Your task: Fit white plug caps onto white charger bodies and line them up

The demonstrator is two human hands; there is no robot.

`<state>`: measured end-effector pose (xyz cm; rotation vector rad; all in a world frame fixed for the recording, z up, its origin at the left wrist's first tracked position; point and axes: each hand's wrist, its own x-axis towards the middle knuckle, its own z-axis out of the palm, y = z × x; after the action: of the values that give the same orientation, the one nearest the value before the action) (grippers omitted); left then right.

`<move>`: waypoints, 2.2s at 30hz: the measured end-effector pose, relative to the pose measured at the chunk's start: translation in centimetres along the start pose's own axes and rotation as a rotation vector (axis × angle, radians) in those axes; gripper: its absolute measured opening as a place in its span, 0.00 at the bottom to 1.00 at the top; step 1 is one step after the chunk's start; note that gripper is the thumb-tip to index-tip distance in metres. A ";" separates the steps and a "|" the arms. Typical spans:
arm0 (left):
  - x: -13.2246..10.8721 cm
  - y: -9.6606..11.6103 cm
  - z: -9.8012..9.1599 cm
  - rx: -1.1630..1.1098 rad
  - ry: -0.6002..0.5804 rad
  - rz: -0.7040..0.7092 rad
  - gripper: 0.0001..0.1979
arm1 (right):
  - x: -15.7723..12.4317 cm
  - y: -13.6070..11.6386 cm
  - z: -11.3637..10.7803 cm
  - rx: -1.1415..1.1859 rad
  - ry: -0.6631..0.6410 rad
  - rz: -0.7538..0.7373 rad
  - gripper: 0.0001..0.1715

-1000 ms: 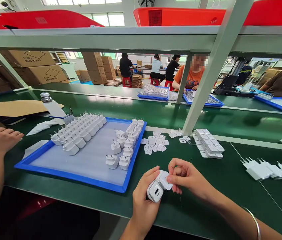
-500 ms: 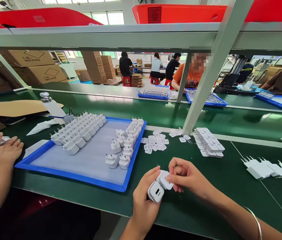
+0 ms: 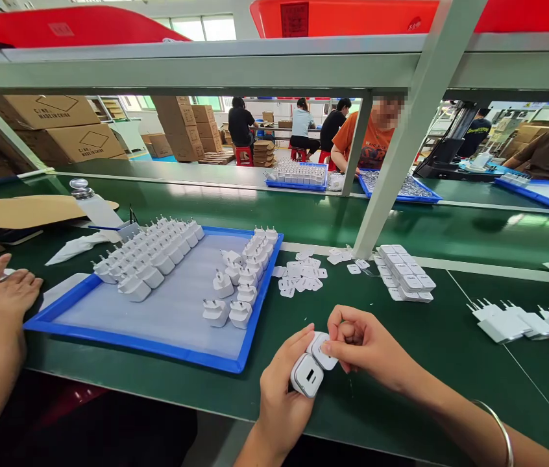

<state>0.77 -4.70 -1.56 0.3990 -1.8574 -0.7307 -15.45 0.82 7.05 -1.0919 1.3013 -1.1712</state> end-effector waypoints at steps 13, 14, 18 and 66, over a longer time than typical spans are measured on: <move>0.3 0.4 0.1 -0.031 0.012 -0.139 0.25 | -0.2 0.5 0.3 -0.048 0.056 -0.019 0.21; 0.4 0.4 0.0 -0.040 0.015 -0.147 0.24 | -0.1 0.6 0.2 -0.051 0.060 -0.023 0.21; 0.6 0.7 -0.2 -0.142 0.015 -0.245 0.22 | 0.2 0.9 -0.1 -0.001 0.045 -0.033 0.23; 0.4 0.0 -0.4 -0.112 0.114 -0.324 0.17 | 11.6 -0.1 -6.6 -0.964 0.111 0.123 0.07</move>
<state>0.92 -5.05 -1.13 0.6648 -1.6542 -1.0041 -22.69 -10.29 5.80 -1.5867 2.0705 -0.4737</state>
